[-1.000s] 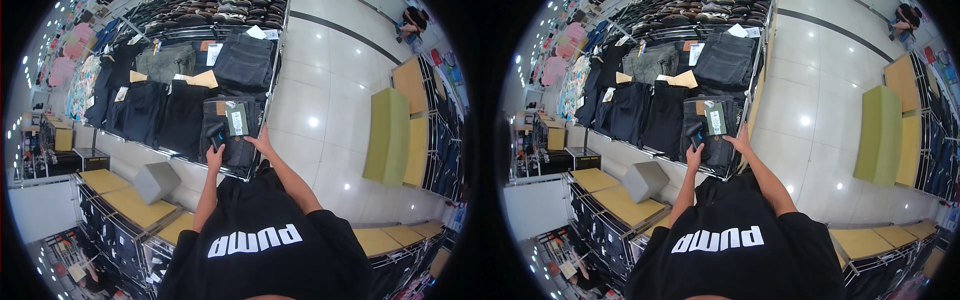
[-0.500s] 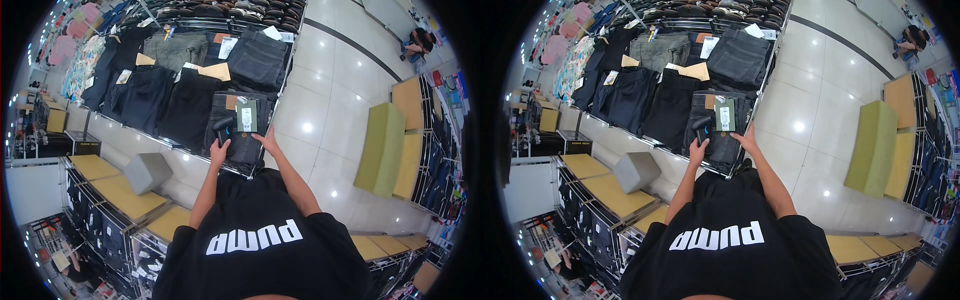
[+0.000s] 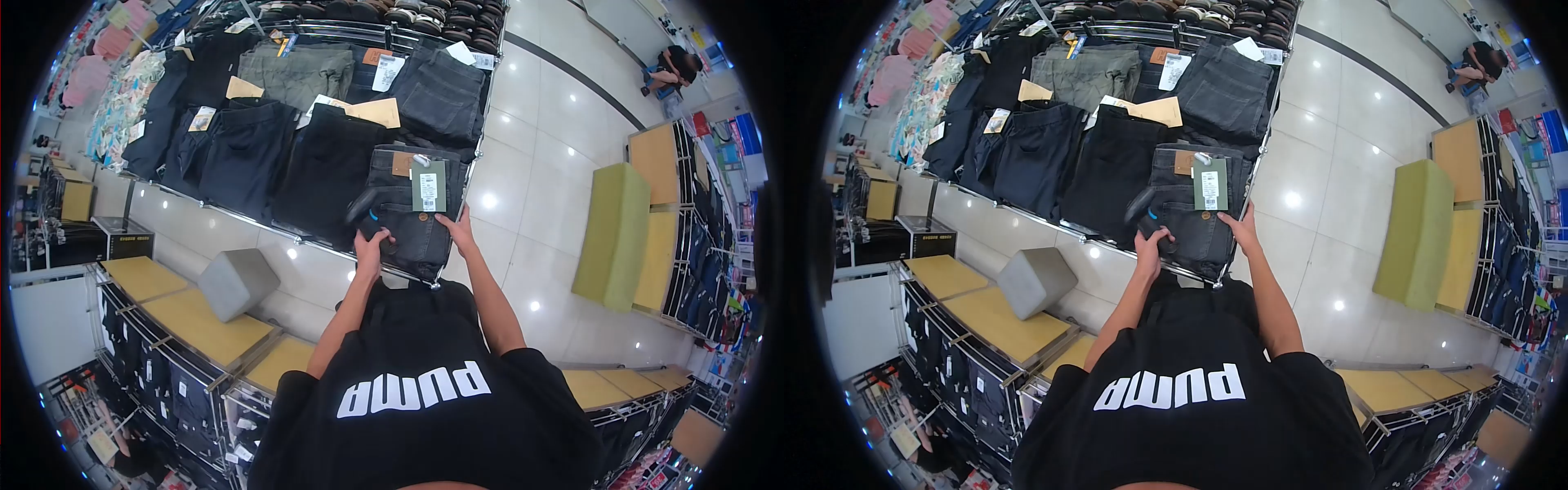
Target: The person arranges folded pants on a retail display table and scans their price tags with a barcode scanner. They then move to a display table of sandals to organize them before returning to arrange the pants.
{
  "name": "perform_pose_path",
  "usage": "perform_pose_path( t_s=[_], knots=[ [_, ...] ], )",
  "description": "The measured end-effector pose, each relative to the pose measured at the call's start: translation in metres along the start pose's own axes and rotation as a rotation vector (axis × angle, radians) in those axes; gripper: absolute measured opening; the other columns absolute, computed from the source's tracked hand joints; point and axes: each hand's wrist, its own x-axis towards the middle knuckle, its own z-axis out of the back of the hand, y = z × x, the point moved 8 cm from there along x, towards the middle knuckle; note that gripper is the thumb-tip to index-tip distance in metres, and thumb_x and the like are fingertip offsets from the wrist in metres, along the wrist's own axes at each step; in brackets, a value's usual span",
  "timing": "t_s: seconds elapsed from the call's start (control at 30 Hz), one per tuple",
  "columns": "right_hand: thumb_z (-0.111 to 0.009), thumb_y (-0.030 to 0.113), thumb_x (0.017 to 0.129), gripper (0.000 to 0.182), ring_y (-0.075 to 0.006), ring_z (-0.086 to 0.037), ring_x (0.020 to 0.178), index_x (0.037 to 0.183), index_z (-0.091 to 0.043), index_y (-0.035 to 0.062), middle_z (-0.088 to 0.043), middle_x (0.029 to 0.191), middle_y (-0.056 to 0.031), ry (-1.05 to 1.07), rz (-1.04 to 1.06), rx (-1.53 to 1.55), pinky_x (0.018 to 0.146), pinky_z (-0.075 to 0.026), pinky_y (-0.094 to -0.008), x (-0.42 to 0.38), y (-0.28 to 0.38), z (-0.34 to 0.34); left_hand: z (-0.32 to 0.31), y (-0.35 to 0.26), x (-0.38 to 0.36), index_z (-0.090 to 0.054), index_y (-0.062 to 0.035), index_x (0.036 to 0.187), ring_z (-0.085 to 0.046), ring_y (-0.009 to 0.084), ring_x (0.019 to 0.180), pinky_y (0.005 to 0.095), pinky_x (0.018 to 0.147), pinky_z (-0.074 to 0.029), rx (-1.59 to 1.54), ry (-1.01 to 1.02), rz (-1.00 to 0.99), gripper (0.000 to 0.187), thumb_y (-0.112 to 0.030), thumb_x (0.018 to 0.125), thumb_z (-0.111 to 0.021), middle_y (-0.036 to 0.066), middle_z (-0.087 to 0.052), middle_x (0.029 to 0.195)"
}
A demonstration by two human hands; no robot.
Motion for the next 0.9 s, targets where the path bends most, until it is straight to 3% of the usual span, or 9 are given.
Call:
perform_pose_path(
  t_s=[0.03,0.17,0.3,0.4,0.6,0.7,0.87,0.9],
  knots=[
    [-0.084,0.020,0.074,0.099,-0.0284,-0.050,0.126,0.148,-0.021,-0.0022,-0.047,0.140,-0.0202,-0.003,-0.001,-0.004,0.107,-0.039,-0.0366,-0.001,-0.004,-0.003,0.002,-0.013,0.003,-0.053,0.0003,0.099,-0.063,0.0184,0.072,0.0316,0.070,-0.052,-0.019,0.045,-0.071,0.020,0.000,0.082,-0.064,0.008,-0.060,0.081],
    [-0.082,0.024,0.076,0.098,-0.0306,-0.043,0.133,0.149,-0.023,-0.0018,-0.044,0.143,-0.0220,-0.145,0.079,-0.105,0.112,-0.033,-0.0383,-0.010,-0.008,0.000,0.026,-0.045,0.009,-0.051,0.0009,0.108,-0.060,0.0188,0.069,0.0339,0.072,-0.051,-0.140,0.011,-0.019,0.028,0.003,0.081,-0.060,0.008,-0.057,0.081],
    [-0.069,0.027,0.088,0.082,-0.0383,-0.029,0.143,0.150,-0.024,-0.0023,-0.030,0.154,-0.0247,-0.435,0.365,-0.619,0.118,-0.024,-0.0416,-0.047,0.027,-0.014,0.055,-0.075,0.019,-0.050,-0.0006,0.114,-0.059,0.0192,0.071,0.0350,0.075,-0.051,-0.230,0.013,-0.047,0.032,0.000,0.084,-0.059,0.008,-0.056,0.083],
    [-0.062,0.028,0.092,0.076,-0.0400,-0.033,0.140,0.150,-0.024,-0.0024,-0.033,0.152,-0.0260,-0.417,0.310,-0.639,0.116,-0.027,-0.0418,-0.053,0.033,-0.025,0.081,-0.090,0.019,-0.049,-0.0018,0.114,-0.058,0.0188,0.071,0.0342,0.073,-0.051,-0.246,-0.016,-0.031,0.030,-0.001,0.085,-0.059,0.009,-0.055,0.084],
    [-0.060,0.030,0.094,0.071,-0.0421,-0.045,0.131,0.149,-0.028,-0.0027,-0.043,0.143,-0.0276,-0.443,0.237,-0.678,0.109,-0.036,-0.0425,-0.056,0.037,-0.032,0.133,-0.095,0.031,-0.049,-0.0018,0.117,-0.058,0.0168,0.068,0.0308,0.069,-0.051,-0.193,-0.025,0.019,0.032,-0.003,0.087,-0.060,0.008,-0.058,0.081],
    [-0.059,0.032,0.094,0.071,-0.0428,-0.048,0.128,0.149,-0.028,-0.0004,-0.046,0.141,-0.0281,-0.503,0.233,-0.710,0.106,-0.038,-0.0428,-0.058,0.037,-0.033,0.135,-0.101,0.039,-0.049,-0.0021,0.118,-0.060,0.0160,0.071,0.0297,0.069,-0.051,-0.138,0.023,0.072,0.032,-0.004,0.088,-0.061,0.008,-0.060,0.083],
    [-0.056,0.043,0.094,0.076,-0.0470,-0.061,0.105,0.154,-0.022,0.0099,-0.063,0.117,-0.0299,-0.566,0.031,-0.773,0.091,-0.047,-0.0498,-0.071,0.032,-0.035,0.114,-0.098,0.058,-0.047,-0.0028,0.121,-0.062,0.0158,0.076,0.0297,0.071,-0.051,0.040,0.141,0.123,0.034,-0.007,0.090,-0.061,0.009,-0.062,0.089],
    [-0.056,0.044,0.094,0.077,-0.0469,-0.061,0.106,0.153,-0.022,0.0088,-0.062,0.118,-0.0303,-0.577,0.022,-0.752,0.092,-0.047,-0.0495,-0.075,0.031,-0.035,0.110,-0.098,0.059,-0.047,-0.0030,0.123,-0.062,0.0163,0.076,0.0307,0.072,-0.051,0.067,0.137,0.100,0.035,-0.008,0.091,-0.060,0.010,-0.063,0.092]
  ],
)
